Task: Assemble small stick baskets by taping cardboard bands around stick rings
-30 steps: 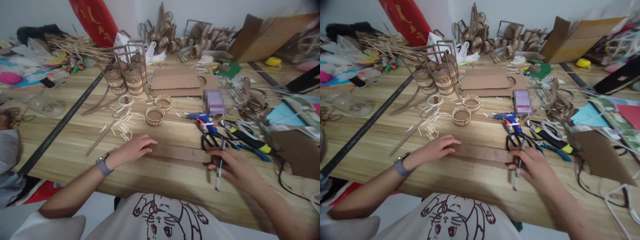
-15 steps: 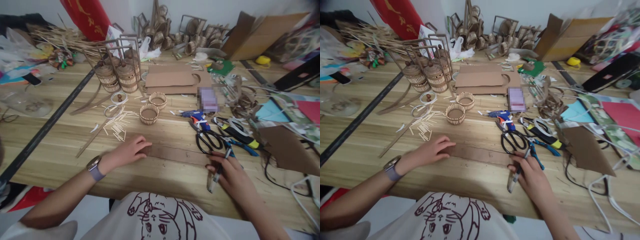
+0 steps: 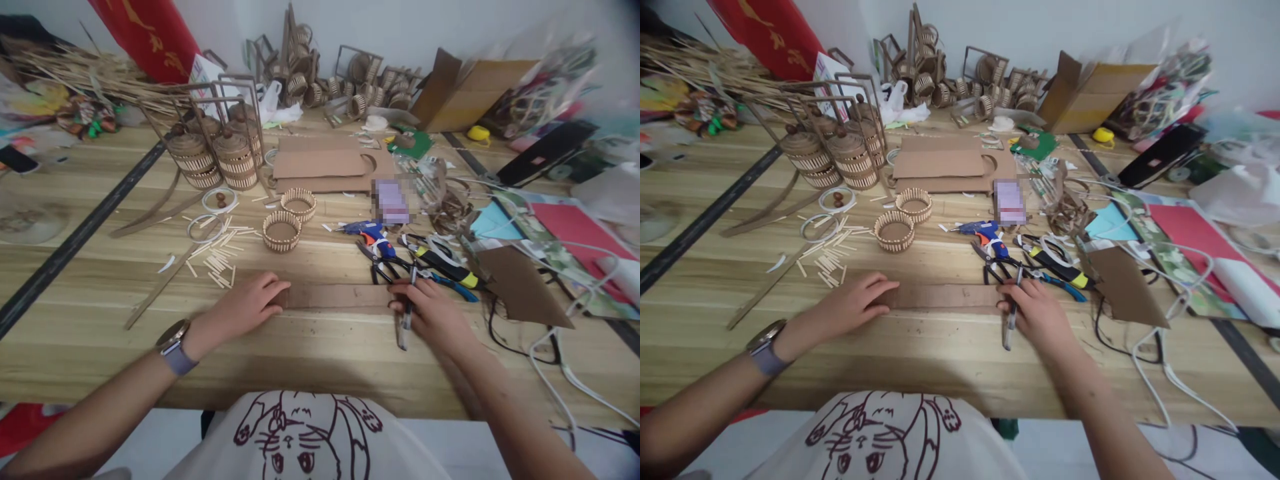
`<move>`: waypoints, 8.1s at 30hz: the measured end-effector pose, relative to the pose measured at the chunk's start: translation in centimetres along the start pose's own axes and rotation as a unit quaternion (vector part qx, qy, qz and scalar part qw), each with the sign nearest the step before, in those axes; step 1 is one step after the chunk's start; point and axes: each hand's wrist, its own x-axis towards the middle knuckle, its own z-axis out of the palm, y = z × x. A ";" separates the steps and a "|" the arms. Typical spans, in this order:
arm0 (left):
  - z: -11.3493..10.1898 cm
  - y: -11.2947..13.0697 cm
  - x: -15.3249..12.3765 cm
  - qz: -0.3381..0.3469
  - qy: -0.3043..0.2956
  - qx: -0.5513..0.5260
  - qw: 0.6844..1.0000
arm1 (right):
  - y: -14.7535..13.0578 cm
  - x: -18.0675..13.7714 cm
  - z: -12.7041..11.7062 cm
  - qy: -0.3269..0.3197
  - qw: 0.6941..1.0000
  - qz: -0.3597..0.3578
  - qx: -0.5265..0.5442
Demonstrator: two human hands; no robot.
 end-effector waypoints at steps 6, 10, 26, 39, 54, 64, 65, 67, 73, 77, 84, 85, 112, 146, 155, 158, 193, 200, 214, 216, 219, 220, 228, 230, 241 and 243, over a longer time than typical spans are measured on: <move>-0.5 -0.9 -1.3 -0.001 -0.054 -0.025 0.998 | -1.4 -1.3 0.0 0.006 0.999 -0.011 0.046; -0.6 -0.8 -2.1 0.001 -0.067 -0.013 0.998 | -2.2 -1.6 -0.6 -0.012 0.998 -0.013 0.061; -1.5 0.7 -1.7 -0.007 -0.114 0.032 0.993 | -1.3 3.9 0.2 -0.015 0.987 0.162 0.008; -1.8 0.5 -0.6 -0.020 -0.131 0.017 0.991 | -3.4 -0.4 -1.3 0.009 0.998 -0.002 0.068; -4.6 7.0 0.6 0.176 -0.160 -0.298 0.925 | -11.1 3.4 -2.2 0.003 0.857 -0.009 0.516; -2.2 3.6 2.0 0.002 -0.092 -0.472 0.877 | -11.2 0.5 -3.8 0.012 0.750 0.067 0.658; -2.0 2.5 1.6 -0.040 -0.033 -0.390 0.919 | -9.5 -0.2 -4.0 0.055 0.823 0.101 0.556; -1.7 0.9 0.9 -0.042 0.028 -0.196 0.979 | -6.1 -1.1 -4.1 0.104 0.918 0.184 0.335; -1.6 -0.1 0.6 -0.060 -0.019 0.015 0.998 | -1.2 -1.7 -1.7 0.002 0.988 0.106 0.117; -1.8 -0.4 0.9 -0.052 -0.048 -0.018 0.997 | -1.1 -1.6 -1.0 -0.005 0.996 0.055 0.076; -2.7 -1.4 1.9 -0.048 -0.124 -0.096 0.986 | -1.1 -1.2 -1.3 -0.007 0.988 0.062 0.139; -2.8 -1.3 2.0 -0.054 -0.124 -0.099 0.986 | -1.1 -1.2 -1.2 -0.005 0.983 0.079 0.165; -4.5 -0.3 1.2 -0.068 -0.110 -0.040 0.991 | -2.3 -1.0 -1.0 0.038 0.958 0.172 0.225; -6.1 -1.0 -0.3 -0.135 -0.077 -0.051 0.986 | -0.3 -0.2 0.9 0.068 0.863 0.290 0.408; -5.0 -2.1 -1.1 -0.177 -0.056 -0.028 0.982 | -2.8 1.5 0.7 0.049 0.867 0.352 0.349; -5.2 -2.0 -1.2 -0.179 -0.058 -0.027 0.982 | -3.0 1.5 0.9 0.043 0.863 0.358 0.353; -0.2 2.0 4.4 -0.013 -0.067 -0.072 0.995 | -2.3 -2.3 1.7 0.097 0.968 0.186 0.138; 0.0 2.0 4.5 0.000 -0.058 -0.052 0.997 | -2.6 -2.1 2.0 0.093 0.976 0.158 0.116; -0.1 3.0 4.1 -0.005 -0.051 -0.081 0.995 | -2.6 -2.1 2.0 0.098 0.977 0.157 0.103; 0.2 2.9 4.0 0.002 -0.043 -0.081 0.996 | -2.5 -2.1 2.1 0.098 0.977 0.158 0.103; 0.6 2.6 3.9 0.028 -0.027 -0.083 0.996 | -2.5 -2.1 2.1 0.097 0.977 0.160 0.102; 0.7 2.5 3.8 0.035 -0.022 -0.086 0.995 | -2.5 -2.1 2.1 0.097 0.977 0.161 0.103; 1.3 2.1 3.6 0.047 -0.002 -0.113 0.992 | -2.6 -1.7 1.2 0.094 0.978 0.151 0.105; 1.3 2.1 3.6 0.048 -0.004 -0.111 0.993 | -2.6 -1.6 0.8 0.101 0.978 0.150 0.103; 1.0 2.5 3.5 0.052 -0.008 -0.088 0.995 | -1.2 0.8 -0.3 0.041 0.989 0.025 0.140; 1.1 2.4 3.5 0.062 0.002 -0.082 0.995 | -1.0 0.8 -0.2 0.037 0.989 0.015 0.142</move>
